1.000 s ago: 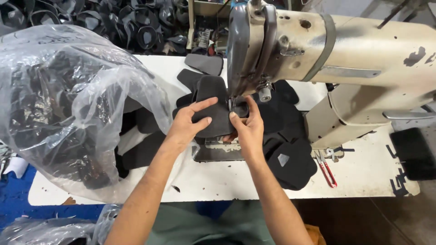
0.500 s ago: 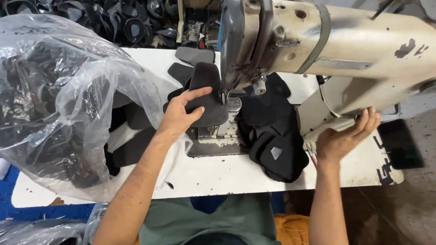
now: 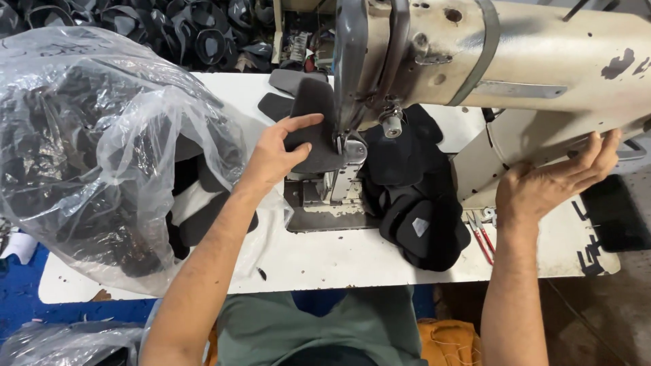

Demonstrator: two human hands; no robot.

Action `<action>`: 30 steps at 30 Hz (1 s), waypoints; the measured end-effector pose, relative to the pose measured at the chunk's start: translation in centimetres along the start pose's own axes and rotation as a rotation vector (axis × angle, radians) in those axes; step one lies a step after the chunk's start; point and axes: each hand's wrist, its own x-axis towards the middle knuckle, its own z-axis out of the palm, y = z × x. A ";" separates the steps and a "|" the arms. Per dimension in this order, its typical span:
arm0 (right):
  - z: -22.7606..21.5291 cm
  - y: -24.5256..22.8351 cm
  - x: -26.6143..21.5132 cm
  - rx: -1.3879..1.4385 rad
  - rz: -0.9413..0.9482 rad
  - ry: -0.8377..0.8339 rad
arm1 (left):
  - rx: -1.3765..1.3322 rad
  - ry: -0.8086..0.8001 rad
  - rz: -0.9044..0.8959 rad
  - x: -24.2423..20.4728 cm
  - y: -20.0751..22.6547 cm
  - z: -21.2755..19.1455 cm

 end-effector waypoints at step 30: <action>0.5 1.0 -0.6 0.056 0.002 -0.002 | -0.094 0.526 0.073 -5.2 -0.5 8.6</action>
